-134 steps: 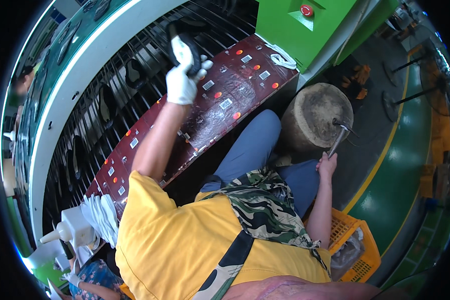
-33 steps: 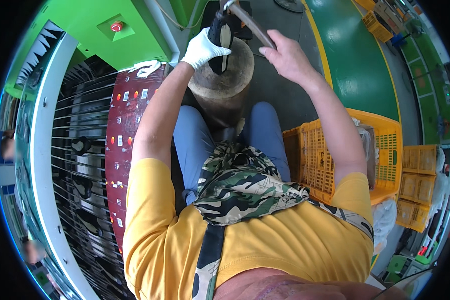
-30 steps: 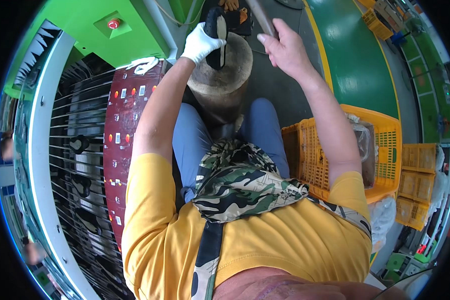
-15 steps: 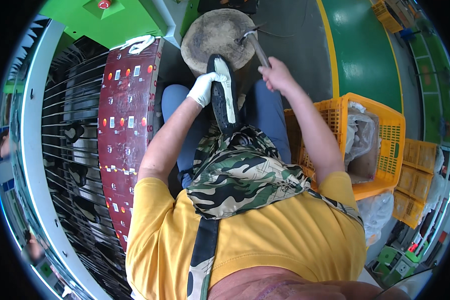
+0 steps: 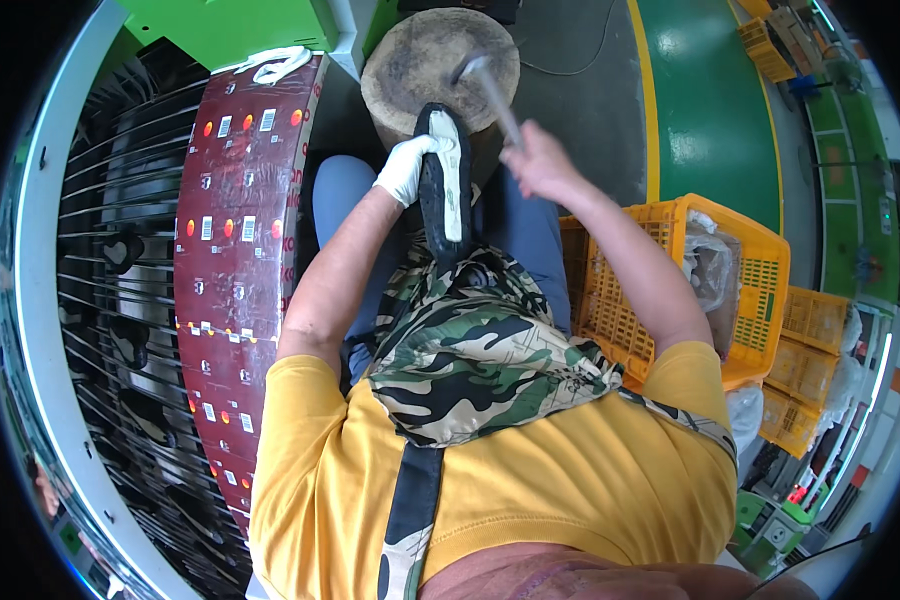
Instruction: Hammering the sole of a shoe on a wooden block in a factory setting.
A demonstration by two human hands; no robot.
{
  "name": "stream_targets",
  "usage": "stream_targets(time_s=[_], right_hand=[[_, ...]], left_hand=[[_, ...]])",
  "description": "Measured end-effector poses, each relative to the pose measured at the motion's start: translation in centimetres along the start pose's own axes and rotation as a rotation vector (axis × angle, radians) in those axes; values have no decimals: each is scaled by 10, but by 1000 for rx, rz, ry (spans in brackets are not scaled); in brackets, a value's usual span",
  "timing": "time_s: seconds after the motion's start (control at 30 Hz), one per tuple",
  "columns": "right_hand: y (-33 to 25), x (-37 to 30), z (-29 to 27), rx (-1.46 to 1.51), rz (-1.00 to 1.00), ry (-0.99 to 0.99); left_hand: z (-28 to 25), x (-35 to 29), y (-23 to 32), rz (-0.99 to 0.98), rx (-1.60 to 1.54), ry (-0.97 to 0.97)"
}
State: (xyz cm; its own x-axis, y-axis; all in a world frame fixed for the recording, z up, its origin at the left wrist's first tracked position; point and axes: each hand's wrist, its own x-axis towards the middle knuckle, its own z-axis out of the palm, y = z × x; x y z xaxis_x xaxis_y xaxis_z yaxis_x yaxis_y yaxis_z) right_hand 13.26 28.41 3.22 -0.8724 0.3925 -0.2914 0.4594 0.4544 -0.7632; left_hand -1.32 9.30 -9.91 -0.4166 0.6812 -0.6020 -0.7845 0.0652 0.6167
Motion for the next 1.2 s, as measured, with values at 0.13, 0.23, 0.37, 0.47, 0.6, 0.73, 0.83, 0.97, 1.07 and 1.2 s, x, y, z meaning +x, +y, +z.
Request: stream_targets(time_s=[0.13,0.23,0.37,0.47,0.6,0.73,0.83,0.97,1.07,1.2], right_hand=[[-79,-3,-87,259,-153,204],[-153,-29,-130,427,-357,564],[-114,5,-95,510,-710,863],[-39,7,-27,595,-506,550],[-78,14,-76,163,-148,120],[-190,-19,-139,388,-406,625],[-150,8,-144,313,-857,712],[42,40,-9,-294,-482,372],[-54,19,-46,-180,-237,82],[-163,-5,-139,84,-470,439]], left_hand=[[-9,4,-3,-23,-127,-32],[-2,4,-4,21,-4,17],[-5,-3,-1,-6,12,15],[13,-12,9,0,93,47],[-16,2,-6,18,-29,-14],[-1,-4,2,9,44,13],[-4,-2,1,-21,-8,-19],[19,-8,13,-54,-46,-158],[-7,-1,4,-33,-151,-159],[-10,9,0,-32,-47,-63]])
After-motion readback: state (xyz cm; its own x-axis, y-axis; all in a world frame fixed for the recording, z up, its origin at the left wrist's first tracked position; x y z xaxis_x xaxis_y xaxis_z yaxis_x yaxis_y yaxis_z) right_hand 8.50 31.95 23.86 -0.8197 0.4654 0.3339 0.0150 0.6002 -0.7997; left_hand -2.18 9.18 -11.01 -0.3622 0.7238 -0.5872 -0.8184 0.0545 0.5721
